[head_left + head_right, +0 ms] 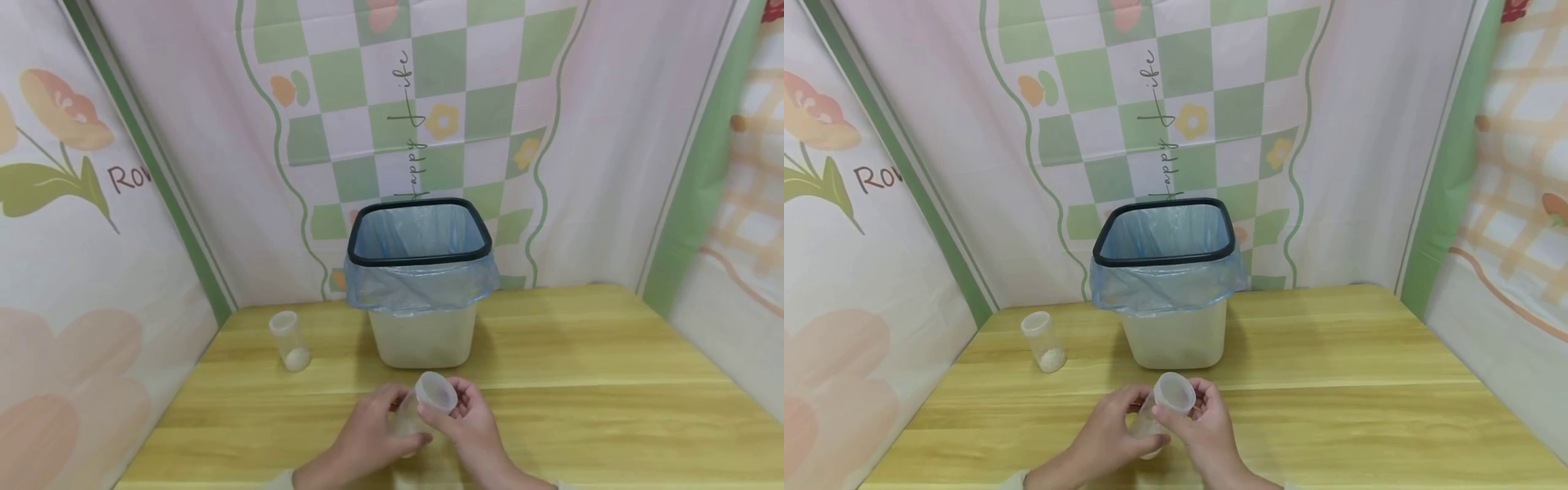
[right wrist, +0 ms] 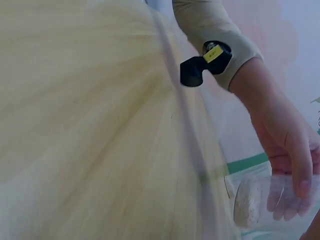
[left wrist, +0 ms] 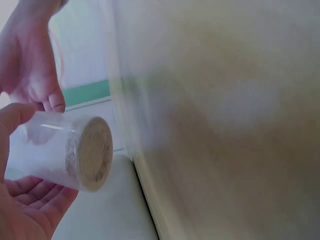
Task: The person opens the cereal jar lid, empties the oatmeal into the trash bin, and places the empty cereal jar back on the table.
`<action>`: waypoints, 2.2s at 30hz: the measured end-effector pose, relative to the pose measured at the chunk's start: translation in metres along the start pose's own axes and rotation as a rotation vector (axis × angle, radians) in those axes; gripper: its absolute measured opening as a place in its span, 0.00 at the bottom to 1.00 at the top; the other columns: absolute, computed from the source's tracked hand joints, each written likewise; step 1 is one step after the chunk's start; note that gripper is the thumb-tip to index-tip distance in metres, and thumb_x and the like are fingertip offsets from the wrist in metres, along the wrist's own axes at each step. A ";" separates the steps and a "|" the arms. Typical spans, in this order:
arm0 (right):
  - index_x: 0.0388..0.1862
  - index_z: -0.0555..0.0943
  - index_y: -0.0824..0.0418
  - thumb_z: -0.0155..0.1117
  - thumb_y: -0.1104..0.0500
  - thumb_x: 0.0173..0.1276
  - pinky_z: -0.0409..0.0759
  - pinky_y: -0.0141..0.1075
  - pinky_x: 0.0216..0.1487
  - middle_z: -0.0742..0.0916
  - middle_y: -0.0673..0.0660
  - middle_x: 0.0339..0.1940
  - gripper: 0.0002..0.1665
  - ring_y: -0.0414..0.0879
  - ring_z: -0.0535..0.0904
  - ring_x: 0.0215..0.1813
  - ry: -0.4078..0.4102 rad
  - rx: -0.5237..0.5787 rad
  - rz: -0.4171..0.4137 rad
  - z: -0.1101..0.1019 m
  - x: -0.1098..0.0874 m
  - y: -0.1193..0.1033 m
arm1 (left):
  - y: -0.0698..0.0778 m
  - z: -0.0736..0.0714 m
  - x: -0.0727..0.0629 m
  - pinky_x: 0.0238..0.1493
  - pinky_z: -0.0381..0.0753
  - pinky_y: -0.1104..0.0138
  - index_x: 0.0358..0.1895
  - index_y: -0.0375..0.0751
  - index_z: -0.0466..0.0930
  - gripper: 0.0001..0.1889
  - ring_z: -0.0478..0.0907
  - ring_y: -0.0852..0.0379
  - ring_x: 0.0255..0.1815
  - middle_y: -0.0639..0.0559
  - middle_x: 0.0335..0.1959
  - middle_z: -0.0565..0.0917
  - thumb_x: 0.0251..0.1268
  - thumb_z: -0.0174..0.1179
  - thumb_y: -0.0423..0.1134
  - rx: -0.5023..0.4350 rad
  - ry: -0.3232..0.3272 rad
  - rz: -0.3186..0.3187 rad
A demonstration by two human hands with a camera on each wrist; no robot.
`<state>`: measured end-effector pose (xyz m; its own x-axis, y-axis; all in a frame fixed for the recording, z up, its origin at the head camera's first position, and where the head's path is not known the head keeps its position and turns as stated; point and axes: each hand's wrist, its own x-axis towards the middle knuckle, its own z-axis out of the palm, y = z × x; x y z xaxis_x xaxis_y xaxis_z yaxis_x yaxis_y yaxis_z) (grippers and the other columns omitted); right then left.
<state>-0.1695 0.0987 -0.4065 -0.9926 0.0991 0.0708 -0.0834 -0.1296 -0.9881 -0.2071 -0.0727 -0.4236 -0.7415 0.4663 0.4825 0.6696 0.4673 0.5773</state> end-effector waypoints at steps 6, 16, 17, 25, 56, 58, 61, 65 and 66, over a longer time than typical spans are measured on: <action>0.56 0.69 0.74 0.70 0.71 0.56 0.78 0.29 0.51 0.79 0.61 0.50 0.30 0.47 0.78 0.51 -0.084 0.017 -0.073 -0.008 0.004 0.002 | -0.005 -0.005 0.003 0.44 0.83 0.66 0.49 0.40 0.80 0.23 0.81 0.58 0.42 0.54 0.42 0.83 0.52 0.74 0.47 -0.142 -0.069 0.005; 0.60 0.66 0.80 0.66 0.71 0.62 0.78 0.32 0.54 0.81 0.61 0.53 0.30 0.44 0.79 0.53 -0.440 0.058 -0.216 -0.032 0.017 0.006 | -0.019 -0.016 0.006 0.49 0.80 0.66 0.51 0.41 0.81 0.22 0.80 0.58 0.45 0.54 0.44 0.83 0.52 0.74 0.42 -0.371 -0.261 -0.056; 0.61 0.66 0.80 0.64 0.71 0.63 0.78 0.33 0.55 0.80 0.61 0.54 0.30 0.45 0.79 0.54 -0.492 0.066 -0.233 -0.035 0.019 0.006 | -0.020 -0.017 0.007 0.50 0.80 0.66 0.51 0.41 0.81 0.22 0.81 0.57 0.45 0.55 0.45 0.83 0.53 0.73 0.41 -0.389 -0.288 -0.053; 0.69 0.58 0.79 0.53 0.75 0.70 0.72 0.37 0.63 0.76 0.63 0.63 0.30 0.49 0.73 0.63 -0.828 0.137 -0.297 -0.044 0.029 0.005 | -0.026 -0.022 0.007 0.55 0.77 0.64 0.55 0.40 0.79 0.22 0.80 0.53 0.50 0.56 0.51 0.82 0.57 0.70 0.38 -0.455 -0.408 -0.029; 0.60 0.66 0.72 0.71 0.70 0.56 0.76 0.29 0.53 0.77 0.62 0.55 0.35 0.45 0.75 0.53 -0.065 0.025 -0.042 0.001 -0.001 -0.008 | 0.004 -0.002 -0.002 0.41 0.80 0.69 0.46 0.42 0.79 0.27 0.77 0.64 0.39 0.59 0.40 0.81 0.47 0.75 0.53 -0.044 0.028 -0.080; 0.60 0.65 0.72 0.71 0.69 0.57 0.75 0.27 0.53 0.77 0.62 0.55 0.35 0.45 0.75 0.53 -0.046 0.021 -0.027 0.003 -0.002 -0.007 | 0.006 -0.001 -0.003 0.41 0.80 0.68 0.46 0.44 0.79 0.27 0.77 0.64 0.39 0.60 0.39 0.80 0.47 0.75 0.55 -0.019 0.029 -0.094; 0.60 0.64 0.73 0.71 0.67 0.57 0.75 0.26 0.53 0.76 0.63 0.55 0.35 0.45 0.75 0.54 -0.033 0.018 -0.009 0.004 -0.002 -0.006 | 0.008 -0.001 -0.004 0.40 0.80 0.68 0.45 0.45 0.79 0.26 0.76 0.65 0.39 0.61 0.39 0.80 0.47 0.74 0.57 0.010 0.029 -0.093; 0.60 0.64 0.72 0.71 0.66 0.59 0.74 0.25 0.54 0.76 0.62 0.56 0.35 0.46 0.74 0.56 -0.033 0.000 0.006 0.003 -0.002 -0.003 | 0.009 0.002 -0.004 0.41 0.79 0.70 0.45 0.46 0.79 0.26 0.76 0.66 0.39 0.62 0.38 0.80 0.47 0.74 0.56 0.011 0.021 -0.095; 0.61 0.65 0.72 0.71 0.66 0.59 0.74 0.25 0.54 0.77 0.62 0.56 0.35 0.46 0.74 0.56 -0.036 -0.004 0.011 0.002 -0.002 -0.003 | 0.009 0.002 -0.004 0.41 0.79 0.70 0.45 0.46 0.79 0.26 0.76 0.66 0.39 0.62 0.38 0.80 0.47 0.75 0.55 0.005 0.019 -0.097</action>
<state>-0.1675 0.0967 -0.4032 -0.9959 0.0624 0.0650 -0.0725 -0.1268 -0.9893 -0.1980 -0.0692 -0.4220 -0.8034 0.4045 0.4370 0.5949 0.5133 0.6186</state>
